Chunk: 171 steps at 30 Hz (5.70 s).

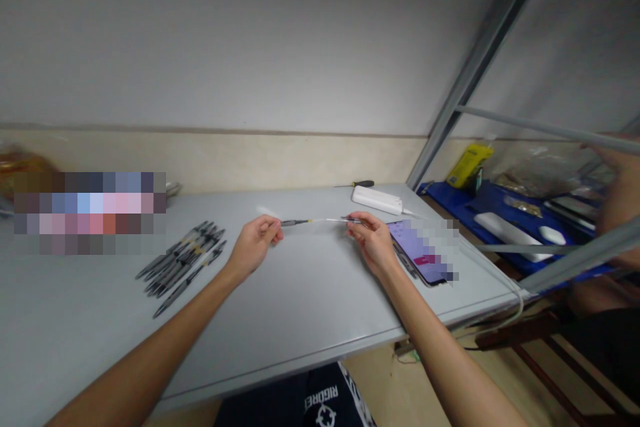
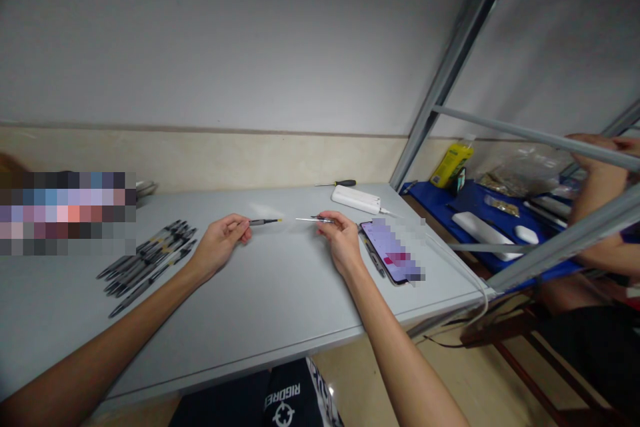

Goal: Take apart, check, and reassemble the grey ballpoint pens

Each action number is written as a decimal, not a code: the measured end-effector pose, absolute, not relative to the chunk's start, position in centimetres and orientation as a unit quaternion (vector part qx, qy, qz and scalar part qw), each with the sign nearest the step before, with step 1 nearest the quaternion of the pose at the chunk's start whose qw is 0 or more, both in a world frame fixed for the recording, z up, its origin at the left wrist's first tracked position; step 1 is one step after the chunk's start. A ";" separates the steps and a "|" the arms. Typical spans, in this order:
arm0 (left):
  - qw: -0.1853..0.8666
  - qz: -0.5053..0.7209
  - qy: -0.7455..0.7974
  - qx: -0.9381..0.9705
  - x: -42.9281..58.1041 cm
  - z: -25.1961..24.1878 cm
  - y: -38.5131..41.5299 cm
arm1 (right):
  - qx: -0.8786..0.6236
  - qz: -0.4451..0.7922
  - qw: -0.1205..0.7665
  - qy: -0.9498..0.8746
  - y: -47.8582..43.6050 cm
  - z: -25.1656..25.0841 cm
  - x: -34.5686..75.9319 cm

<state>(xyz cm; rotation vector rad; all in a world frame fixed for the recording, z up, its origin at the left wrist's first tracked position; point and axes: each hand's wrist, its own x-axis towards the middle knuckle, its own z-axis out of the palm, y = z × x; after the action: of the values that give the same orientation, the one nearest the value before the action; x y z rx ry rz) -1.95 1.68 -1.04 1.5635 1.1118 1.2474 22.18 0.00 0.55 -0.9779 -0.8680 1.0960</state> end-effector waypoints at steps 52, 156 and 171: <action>0.494 0.476 0.418 0.596 -1.1 -0.2 0.9 | -0.419 0.506 0.551 -0.515 -1.0 0.6 21.1; 0.507 0.474 0.398 0.600 -1.2 -0.6 0.9 | -0.456 0.452 0.494 -0.586 -0.9 0.0 21.2; 0.423 0.475 0.409 0.654 -0.8 -0.2 0.2 | -0.437 0.546 0.470 -0.538 -0.8 -0.1 21.4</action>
<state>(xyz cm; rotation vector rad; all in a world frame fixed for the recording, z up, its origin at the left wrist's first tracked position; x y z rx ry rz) -0.77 0.16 -0.23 1.6370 1.0241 1.1880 21.43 -0.83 -0.09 -1.0722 -1.3199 1.3382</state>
